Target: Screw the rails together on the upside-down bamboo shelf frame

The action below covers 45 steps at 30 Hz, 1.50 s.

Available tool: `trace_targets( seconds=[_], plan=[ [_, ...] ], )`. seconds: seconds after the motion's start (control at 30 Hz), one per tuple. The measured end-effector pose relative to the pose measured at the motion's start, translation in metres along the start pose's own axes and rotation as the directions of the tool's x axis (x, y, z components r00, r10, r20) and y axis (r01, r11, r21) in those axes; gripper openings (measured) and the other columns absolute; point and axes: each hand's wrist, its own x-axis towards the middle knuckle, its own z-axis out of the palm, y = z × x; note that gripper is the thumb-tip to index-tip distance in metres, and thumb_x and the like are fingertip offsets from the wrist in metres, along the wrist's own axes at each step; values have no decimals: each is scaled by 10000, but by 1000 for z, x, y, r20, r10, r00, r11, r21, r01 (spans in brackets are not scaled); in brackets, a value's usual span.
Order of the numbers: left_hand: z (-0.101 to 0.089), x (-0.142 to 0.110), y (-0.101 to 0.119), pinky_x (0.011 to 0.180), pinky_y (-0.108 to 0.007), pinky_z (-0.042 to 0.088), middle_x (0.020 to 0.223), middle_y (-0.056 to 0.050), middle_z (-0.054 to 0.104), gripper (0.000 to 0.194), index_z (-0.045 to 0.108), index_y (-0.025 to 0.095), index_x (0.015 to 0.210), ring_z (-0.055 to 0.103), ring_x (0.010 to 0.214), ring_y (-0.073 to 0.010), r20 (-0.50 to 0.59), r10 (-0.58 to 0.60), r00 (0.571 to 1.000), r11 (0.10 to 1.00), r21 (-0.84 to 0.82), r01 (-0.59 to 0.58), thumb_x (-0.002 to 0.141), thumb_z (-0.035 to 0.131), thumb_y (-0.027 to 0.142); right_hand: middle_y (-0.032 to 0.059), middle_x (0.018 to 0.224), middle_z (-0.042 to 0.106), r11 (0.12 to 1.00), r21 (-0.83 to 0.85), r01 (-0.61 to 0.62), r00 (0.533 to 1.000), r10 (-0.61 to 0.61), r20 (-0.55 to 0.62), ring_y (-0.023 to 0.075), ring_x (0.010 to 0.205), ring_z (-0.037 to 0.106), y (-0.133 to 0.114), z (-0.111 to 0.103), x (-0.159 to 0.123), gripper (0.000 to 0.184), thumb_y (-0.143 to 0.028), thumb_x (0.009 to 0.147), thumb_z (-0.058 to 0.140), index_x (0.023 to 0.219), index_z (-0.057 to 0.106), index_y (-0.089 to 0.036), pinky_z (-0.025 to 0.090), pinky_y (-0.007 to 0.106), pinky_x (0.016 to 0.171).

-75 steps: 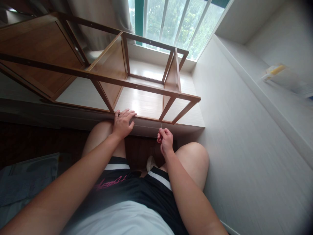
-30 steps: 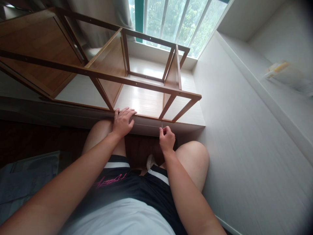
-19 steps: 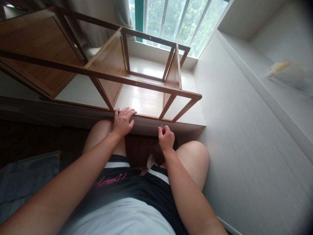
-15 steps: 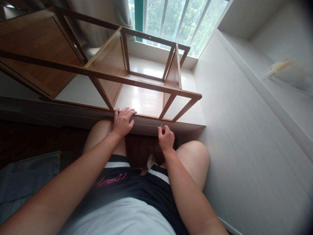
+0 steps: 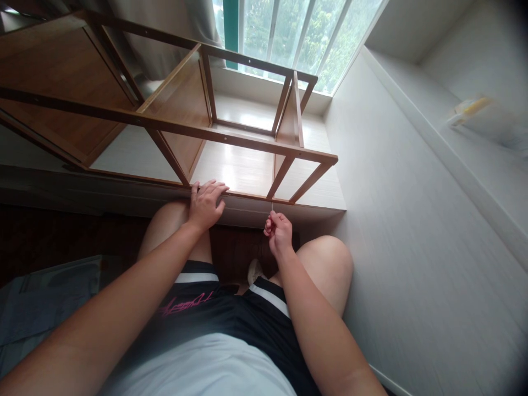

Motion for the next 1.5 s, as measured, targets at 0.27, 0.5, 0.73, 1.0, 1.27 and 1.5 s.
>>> trace_targets(
  seconds=[0.27, 0.5, 0.73, 1.0, 1.27, 1.5],
  plan=[
    [-2, 0, 2, 1181, -505, 130, 1327, -21, 609, 370, 606, 281, 1195, 456, 1325, -253, -5, -3, 1000, 1000, -16, 3, 851, 481, 223, -64, 593, 395, 927, 314, -207, 973, 163, 161, 82, 461, 322, 1, 5, -2, 273, -442, 854, 608, 764, 489, -213, 275, 195, 392],
    [-2, 0, 0, 1185, -509, 130, 1334, -20, 603, 377, 601, 279, 1196, 446, 1335, -258, 5, -7, 1000, 1000, -13, 7, 842, 485, 222, -70, 558, 472, 966, 230, -116, 992, 102, 71, 56, 420, 345, 9, 7, -5, 339, -459, 778, 696, 740, 474, -206, 261, 177, 367],
    [-2, 0, 0, 1181, -516, 136, 1326, -25, 608, 374, 601, 275, 1199, 452, 1331, -253, -5, 0, 1000, 1000, -25, 0, 851, 472, 230, -71, 515, 516, 997, 72, 15, 1000, -13, -24, 47, 381, 344, 13, 8, -5, 373, -471, 772, 691, 689, 441, -208, 257, 173, 350],
    [0, -1, -2, 1182, -511, 131, 1334, -20, 605, 381, 600, 284, 1212, 448, 1335, -257, -3, -7, 1000, 1000, -20, 7, 853, 485, 229, -73, 500, 517, 997, 3, 72, 997, -72, -40, 51, 372, 341, 8, 6, -3, 363, -461, 800, 661, 680, 425, -212, 245, 181, 356],
    [-2, -1, -1, 1182, -506, 123, 1338, -15, 604, 395, 599, 292, 1227, 451, 1332, -258, -1, -7, 1000, 1000, -15, 7, 852, 495, 226, -73, 509, 503, 983, -149, 108, 991, -118, -57, 66, 391, 348, 7, 1, 0, 356, -483, 809, 626, 680, 424, -219, 254, 197, 384],
    [-2, -1, -1, 1182, -506, 129, 1334, -15, 605, 385, 598, 287, 1221, 453, 1329, -259, -5, -2, 1000, 1000, -18, 2, 859, 482, 226, -63, 511, 499, 921, -345, 181, 974, -217, -67, 97, 444, 400, 7, -5, 2, 328, -469, 858, 555, 685, 425, -223, 342, 221, 476]
  ],
)
